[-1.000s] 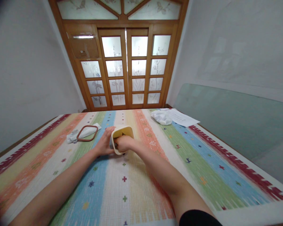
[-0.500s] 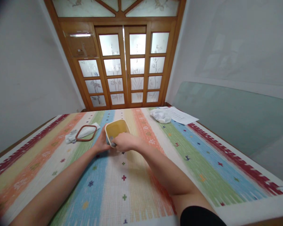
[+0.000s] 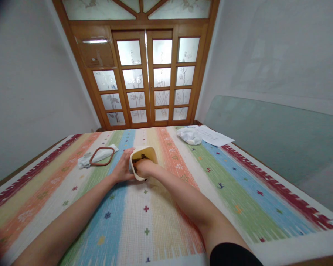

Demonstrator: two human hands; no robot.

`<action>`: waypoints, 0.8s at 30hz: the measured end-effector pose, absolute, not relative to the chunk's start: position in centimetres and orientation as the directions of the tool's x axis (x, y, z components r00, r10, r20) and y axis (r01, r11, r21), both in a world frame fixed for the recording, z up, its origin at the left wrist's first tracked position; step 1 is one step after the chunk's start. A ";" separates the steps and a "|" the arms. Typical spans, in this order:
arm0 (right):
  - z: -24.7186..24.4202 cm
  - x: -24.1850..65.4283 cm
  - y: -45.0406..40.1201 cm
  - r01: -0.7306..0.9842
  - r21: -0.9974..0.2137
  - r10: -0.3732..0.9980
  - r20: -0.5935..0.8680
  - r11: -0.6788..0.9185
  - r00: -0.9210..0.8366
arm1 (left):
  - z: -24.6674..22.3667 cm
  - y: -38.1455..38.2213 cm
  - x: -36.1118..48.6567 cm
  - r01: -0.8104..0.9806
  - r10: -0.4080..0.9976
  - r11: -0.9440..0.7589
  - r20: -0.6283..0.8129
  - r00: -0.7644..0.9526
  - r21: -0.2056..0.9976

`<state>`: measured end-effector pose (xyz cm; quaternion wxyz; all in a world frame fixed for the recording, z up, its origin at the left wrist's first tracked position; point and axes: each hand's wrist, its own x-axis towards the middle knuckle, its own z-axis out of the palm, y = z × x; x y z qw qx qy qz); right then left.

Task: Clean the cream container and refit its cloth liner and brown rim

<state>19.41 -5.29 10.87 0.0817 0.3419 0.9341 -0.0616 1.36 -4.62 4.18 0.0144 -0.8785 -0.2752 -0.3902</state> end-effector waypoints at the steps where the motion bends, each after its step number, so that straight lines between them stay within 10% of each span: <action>1: 11.3 19.6 -5.5 0.654 -0.065 0.632 -0.202 0.754 -0.748 | 4.1 -4.5 1.3 0.503 0.491 -0.838 0.692 0.529 0.210; 13: 19.7 23.4 -11.5 0.656 -0.051 0.646 -0.134 0.753 -0.752 | 3.3 -3.3 0.6 0.477 0.615 -0.769 0.696 0.371 0.426; 24: 12.0 19.7 -6.1 0.684 -0.099 0.658 -0.207 0.722 -0.724 | 3.9 -4.4 1.4 0.513 0.511 -0.827 0.685 0.519 0.229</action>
